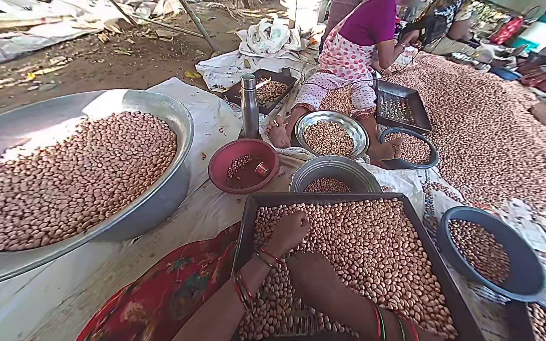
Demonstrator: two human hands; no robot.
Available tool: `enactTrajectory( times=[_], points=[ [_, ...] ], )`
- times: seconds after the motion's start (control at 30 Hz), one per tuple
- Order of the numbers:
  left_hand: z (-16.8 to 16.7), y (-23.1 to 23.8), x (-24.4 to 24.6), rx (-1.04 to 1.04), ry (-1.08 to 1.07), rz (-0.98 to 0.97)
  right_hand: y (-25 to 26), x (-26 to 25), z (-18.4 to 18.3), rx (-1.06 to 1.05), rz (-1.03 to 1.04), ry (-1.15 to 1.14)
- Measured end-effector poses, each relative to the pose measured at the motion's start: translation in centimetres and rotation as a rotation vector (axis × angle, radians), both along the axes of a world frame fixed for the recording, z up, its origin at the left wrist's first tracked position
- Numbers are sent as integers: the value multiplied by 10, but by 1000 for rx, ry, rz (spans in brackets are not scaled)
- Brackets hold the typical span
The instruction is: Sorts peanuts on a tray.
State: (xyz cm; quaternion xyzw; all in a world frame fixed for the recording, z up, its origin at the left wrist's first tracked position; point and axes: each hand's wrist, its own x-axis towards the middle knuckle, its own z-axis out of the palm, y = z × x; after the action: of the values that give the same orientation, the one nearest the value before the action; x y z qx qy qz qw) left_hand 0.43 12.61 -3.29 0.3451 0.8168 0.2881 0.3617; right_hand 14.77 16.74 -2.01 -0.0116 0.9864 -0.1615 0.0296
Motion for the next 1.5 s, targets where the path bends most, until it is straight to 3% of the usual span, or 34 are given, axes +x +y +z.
enactTrajectory(
  times=[0.1,0.17,0.2,0.3,0.4,0.47,0.57,0.67,0.8,0.9,1.0,1.1,1.2,1.27,1.37,1.43,1.5],
  points=[
    [-5,-20,5,496,-668,306,12,-10,9,-37,-10,483],
    [-3,-34,9,565,-1044,366,18,-19,29,-129,-14,432],
    [-2,-39,11,550,-1093,406,23,-26,39,-170,-48,309],
    [0,-48,14,564,-976,605,59,-61,55,-195,-244,-102],
    [-5,-56,2,750,-866,855,72,-88,23,-119,-310,-300],
    [-8,-59,-6,846,-836,943,41,-84,-6,-120,-210,-319],
    [-10,-58,-7,904,-777,973,-18,-44,-23,-178,119,-345],
    [-7,-61,-8,953,-758,972,-21,0,-5,-273,413,-377],
    [-6,-60,-10,951,-797,961,45,54,42,-283,316,-653],
    [-6,-59,-10,917,-813,946,69,89,45,-204,207,-904],
    [-8,-57,-9,832,-807,912,71,82,40,-45,101,-980],
    [-9,-57,-8,744,-782,887,73,43,32,47,43,-753],
    [-10,-60,-5,680,-750,855,62,19,24,-84,124,-408],
    [-12,-62,-3,640,-730,829,48,21,32,-222,292,-449],
    [-12,-59,-2,605,-707,823,32,35,31,-304,486,-698],
    [-10,-56,-2,594,-708,817,36,34,27,-204,347,-734],
    [-11,-54,-2,585,-712,795,54,21,37,-119,67,-589]
  ],
)
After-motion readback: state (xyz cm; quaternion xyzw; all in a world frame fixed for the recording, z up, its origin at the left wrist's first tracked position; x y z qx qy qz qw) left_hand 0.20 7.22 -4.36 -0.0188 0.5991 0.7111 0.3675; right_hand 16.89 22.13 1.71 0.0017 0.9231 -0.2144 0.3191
